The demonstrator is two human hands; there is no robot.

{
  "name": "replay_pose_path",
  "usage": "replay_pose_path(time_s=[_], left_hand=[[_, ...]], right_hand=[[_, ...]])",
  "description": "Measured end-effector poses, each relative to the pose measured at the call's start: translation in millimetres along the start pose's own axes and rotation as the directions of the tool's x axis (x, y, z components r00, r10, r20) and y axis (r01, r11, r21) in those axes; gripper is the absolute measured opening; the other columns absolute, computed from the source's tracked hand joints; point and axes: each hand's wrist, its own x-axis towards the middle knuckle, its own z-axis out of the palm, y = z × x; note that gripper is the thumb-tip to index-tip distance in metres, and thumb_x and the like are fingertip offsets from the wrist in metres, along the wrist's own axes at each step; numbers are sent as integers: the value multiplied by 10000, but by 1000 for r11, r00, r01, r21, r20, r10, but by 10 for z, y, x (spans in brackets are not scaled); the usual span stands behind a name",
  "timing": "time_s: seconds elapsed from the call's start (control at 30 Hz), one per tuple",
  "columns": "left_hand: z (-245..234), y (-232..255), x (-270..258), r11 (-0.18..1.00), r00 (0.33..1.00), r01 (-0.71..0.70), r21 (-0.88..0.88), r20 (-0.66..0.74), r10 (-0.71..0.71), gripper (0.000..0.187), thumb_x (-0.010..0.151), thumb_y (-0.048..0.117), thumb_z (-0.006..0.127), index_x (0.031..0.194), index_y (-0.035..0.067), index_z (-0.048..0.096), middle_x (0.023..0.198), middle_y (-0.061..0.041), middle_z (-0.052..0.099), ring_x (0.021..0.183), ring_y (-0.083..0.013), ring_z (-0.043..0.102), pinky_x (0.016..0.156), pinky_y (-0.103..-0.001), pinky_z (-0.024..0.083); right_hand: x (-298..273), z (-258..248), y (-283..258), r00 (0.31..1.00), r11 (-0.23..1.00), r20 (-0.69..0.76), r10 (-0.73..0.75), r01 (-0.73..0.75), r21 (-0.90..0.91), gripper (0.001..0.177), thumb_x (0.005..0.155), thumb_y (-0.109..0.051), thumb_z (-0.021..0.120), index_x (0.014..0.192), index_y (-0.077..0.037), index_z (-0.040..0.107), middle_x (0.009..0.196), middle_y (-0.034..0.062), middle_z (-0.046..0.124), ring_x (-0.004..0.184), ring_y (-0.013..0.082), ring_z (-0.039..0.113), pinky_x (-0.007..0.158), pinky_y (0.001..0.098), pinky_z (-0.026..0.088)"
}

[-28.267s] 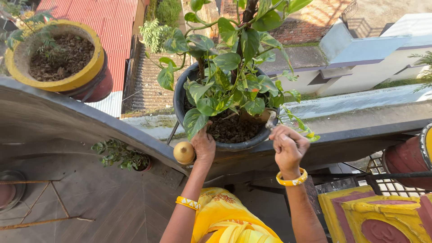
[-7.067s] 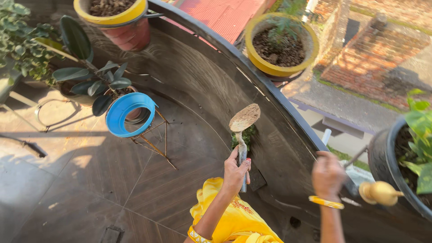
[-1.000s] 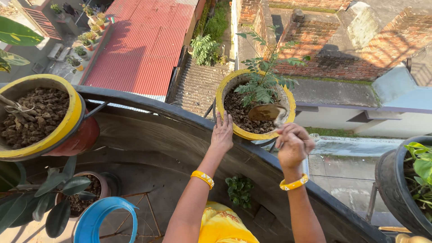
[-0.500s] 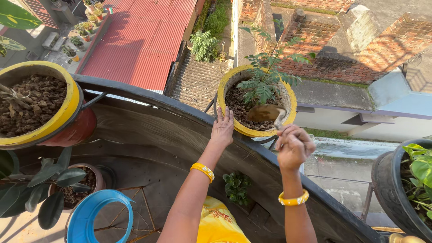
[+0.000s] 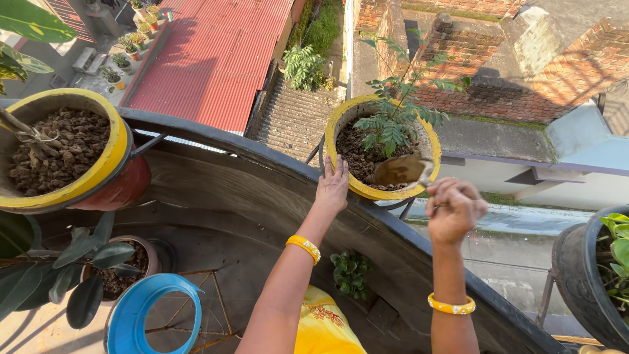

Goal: The person loosens soil in two potted plants on a balcony using a small hand trowel. They first work around a pothos in a black pot, then move to a small tree in a yellow pot, repeatedly breaking up the soil surface.

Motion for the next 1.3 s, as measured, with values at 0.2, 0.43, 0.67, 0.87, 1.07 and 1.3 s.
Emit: replay_pose_path(time_s=[0.2, 0.43, 0.67, 0.87, 1.07, 1.3], left_hand=[[-54, 48, -43, 1000, 1000, 1, -9, 1, -1, 973, 767, 32, 733, 1609, 12, 246, 1714, -183, 140, 1573, -448, 119, 1051, -513, 490], [-89, 36, -60, 999, 1000, 14, -39, 14, -13, 960, 764, 46, 722, 1593, 12, 239, 1702, -180, 119, 1563, -449, 88, 1068, -567, 451], [26, 81, -34, 999, 999, 44, -9, -22, -44, 875, 818, 52, 679, 1582, -7, 256, 1692, -205, 125, 1546, -469, 100, 1074, -616, 416], [109, 118, 29, 993, 995, 97, 62, -29, -96, 825, 848, 76, 665, 1570, -31, 280, 1682, -219, 163, 1540, -492, 121, 1107, -630, 379], [82, 180, 67, 987, 992, 126, 101, -5, -127, 809, 870, 115, 670, 1563, -51, 288, 1667, -259, 173, 1522, -534, 124, 1106, -657, 363], [-16, 158, 12, 989, 990, 139, 40, 18, -140, 861, 808, 85, 706, 1570, 21, 309, 1677, -227, 161, 1535, -480, 111, 1099, -634, 373]], right_hand=[[-87, 130, 296, 988, 988, 74, 132, -137, 69, 175, 878, -21, 465, 748, 56, 552, 760, 200, 565, 629, 197, 555, 391, 265, 374], [239, -101, -128, 989, 999, 146, -27, 30, -19, 235, 916, -33, 480, 714, 20, 589, 754, 134, 608, 619, 204, 632, 414, 268, 391], [123, 83, 250, 972, 979, 199, 125, -89, -184, 215, 905, -51, 525, 752, 62, 628, 761, 131, 624, 624, 163, 536, 580, 273, 453], [474, -51, -223, 973, 999, 227, 37, -29, -40, 262, 873, -81, 505, 658, 52, 574, 713, 131, 579, 688, 206, 583, 526, 282, 420], [218, -29, 277, 941, 972, 264, 213, -176, -158, 268, 882, -83, 510, 660, 54, 571, 673, 137, 560, 596, 201, 510, 559, 307, 439], [511, -182, -37, 968, 997, 241, 64, -75, 37, 212, 827, -76, 480, 636, -10, 546, 673, 147, 586, 572, 166, 531, 348, 242, 347]])
